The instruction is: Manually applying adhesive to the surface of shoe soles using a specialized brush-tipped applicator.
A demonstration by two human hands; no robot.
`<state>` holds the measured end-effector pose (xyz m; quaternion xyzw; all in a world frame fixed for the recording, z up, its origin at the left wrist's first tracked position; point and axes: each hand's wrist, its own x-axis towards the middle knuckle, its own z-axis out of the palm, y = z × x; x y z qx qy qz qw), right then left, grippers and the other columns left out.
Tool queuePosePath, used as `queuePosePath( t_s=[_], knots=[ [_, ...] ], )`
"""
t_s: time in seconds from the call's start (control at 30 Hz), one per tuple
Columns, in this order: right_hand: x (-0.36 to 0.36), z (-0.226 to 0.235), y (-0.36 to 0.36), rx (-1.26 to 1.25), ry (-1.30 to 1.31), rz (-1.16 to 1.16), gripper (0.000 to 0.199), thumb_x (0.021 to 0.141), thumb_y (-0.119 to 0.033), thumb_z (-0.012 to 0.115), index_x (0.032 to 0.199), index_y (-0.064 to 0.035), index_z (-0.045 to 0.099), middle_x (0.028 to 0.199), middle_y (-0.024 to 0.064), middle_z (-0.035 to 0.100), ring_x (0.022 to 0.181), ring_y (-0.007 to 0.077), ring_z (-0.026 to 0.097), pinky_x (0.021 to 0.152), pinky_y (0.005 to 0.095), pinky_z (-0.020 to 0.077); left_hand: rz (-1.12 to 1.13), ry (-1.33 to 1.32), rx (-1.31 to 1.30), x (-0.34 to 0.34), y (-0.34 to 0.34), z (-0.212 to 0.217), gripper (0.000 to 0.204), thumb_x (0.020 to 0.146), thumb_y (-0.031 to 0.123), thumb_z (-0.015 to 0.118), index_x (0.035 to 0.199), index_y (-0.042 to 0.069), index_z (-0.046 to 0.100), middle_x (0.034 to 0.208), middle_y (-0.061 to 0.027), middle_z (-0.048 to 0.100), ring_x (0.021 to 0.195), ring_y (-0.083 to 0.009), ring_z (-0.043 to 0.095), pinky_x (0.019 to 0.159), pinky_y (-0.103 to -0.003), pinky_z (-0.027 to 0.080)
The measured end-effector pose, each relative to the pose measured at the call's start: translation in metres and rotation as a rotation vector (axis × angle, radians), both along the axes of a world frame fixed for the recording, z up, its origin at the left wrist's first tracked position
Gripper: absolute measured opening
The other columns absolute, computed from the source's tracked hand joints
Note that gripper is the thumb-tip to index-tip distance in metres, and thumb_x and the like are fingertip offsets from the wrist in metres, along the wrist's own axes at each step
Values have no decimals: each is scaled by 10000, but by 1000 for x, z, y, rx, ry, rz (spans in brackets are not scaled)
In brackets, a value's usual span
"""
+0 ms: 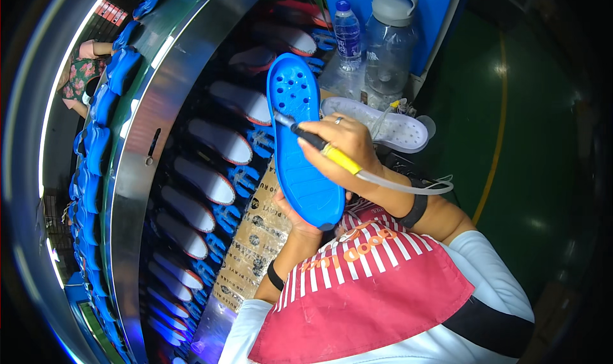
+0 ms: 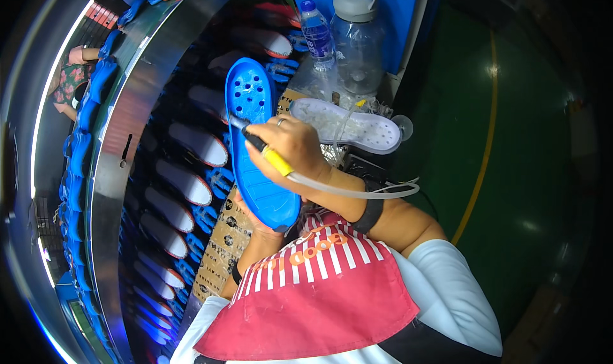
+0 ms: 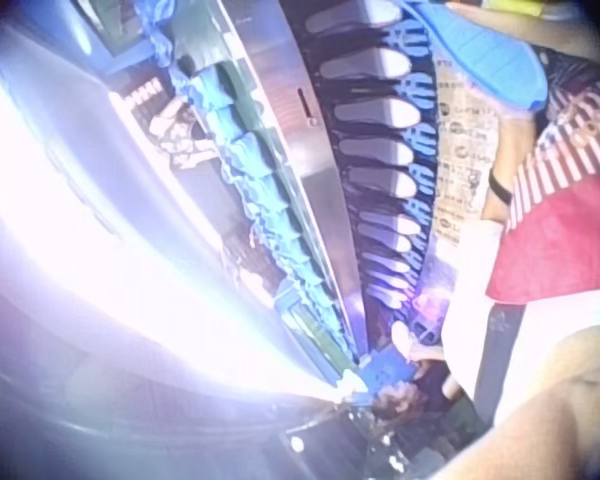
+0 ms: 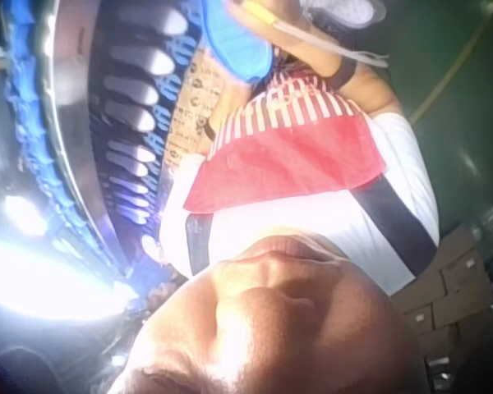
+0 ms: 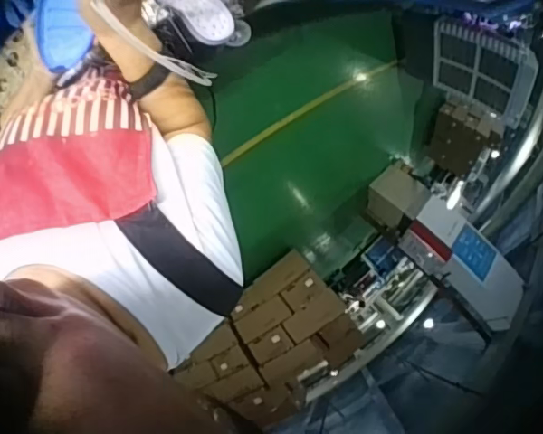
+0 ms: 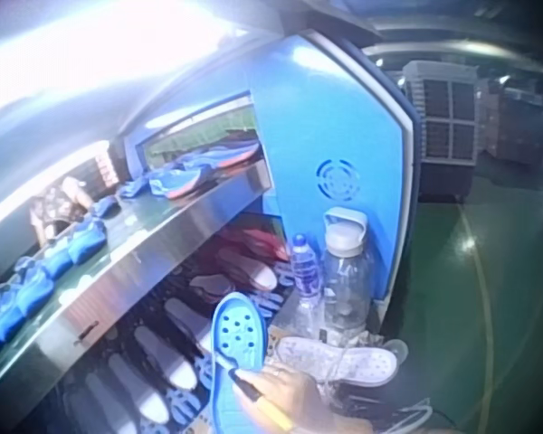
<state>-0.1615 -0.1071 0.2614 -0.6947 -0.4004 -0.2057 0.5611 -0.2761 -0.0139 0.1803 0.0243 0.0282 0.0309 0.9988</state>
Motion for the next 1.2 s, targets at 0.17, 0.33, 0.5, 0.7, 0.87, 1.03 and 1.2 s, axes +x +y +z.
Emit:
queuePosePath(
  t_s=[0.17, 0.33, 0.5, 0.7, 0.87, 1.03, 1.2],
  knots=[
    [-7, -4, -1, 21, 55, 246, 207, 700, -47, 701, 894, 6, 654, 724, 137, 646, 639, 272, 615, 597, 328, 475, 251, 241, 297, 2, 11, -10, 864, 712, 690, 505, 1379, 155, 379, 1343, -118, 459, 1181, -323, 494, 961, -490, 440],
    [-10, 4, -7, 30, -17, 18, 228, 687, -35, 710, 904, 3, 654, 711, 118, 630, 631, 271, 604, 593, 327, 480, 25, -179, 88, 5, 11, 8, 808, 733, 651, 514, 1350, 140, 415, 1287, -131, 510, 1161, -325, 507, 950, -487, 445],
    [-23, -5, 1, -93, -89, 158, 260, 660, -62, 735, 900, 0, 657, 728, 116, 632, 630, 259, 598, 598, 335, 497, 130, 85, -28, 0, 17, -16, 745, 758, 619, 492, 1310, 120, 460, 1281, -129, 516, 1166, -301, 507, 1014, -452, 395],
    [-22, 4, -9, 71, -9, 212, 266, 670, -65, 735, 914, 9, 661, 710, 107, 631, 615, 252, 593, 585, 328, 497, 209, -33, 147, 6, 18, -3, 759, 750, 595, 490, 1319, 95, 444, 1289, -145, 504, 1170, -301, 502, 1021, -452, 389],
    [-28, -8, -6, -103, -78, 179, 270, 669, -96, 747, 918, -24, 669, 722, 101, 620, 634, 246, 595, 583, 332, 490, 322, 263, 472, 7, 17, 0, 794, 750, 614, 477, 1349, 97, 411, 1317, -156, 482, 1182, -316, 494, 1022, -457, 387],
    [-26, -3, -13, -74, 21, 545, 277, 686, -115, 744, 935, -20, 672, 704, 104, 606, 604, 234, 576, 564, 324, 469, 204, 100, 403, -1, 28, -17, 905, 733, 712, 462, 1364, 68, 378, 1335, -201, 453, 1190, -358, 479, 1013, -487, 390],
    [-26, -7, -20, 10, 114, 296, 272, 691, -63, 734, 948, -2, 670, 678, 105, 594, 592, 233, 570, 543, 321, 440, 396, 300, 482, 12, 29, -1, 887, 704, 646, 546, 1381, 106, 350, 1310, -236, 457, 1151, -390, 497, 1001, -507, 392]
  ],
)
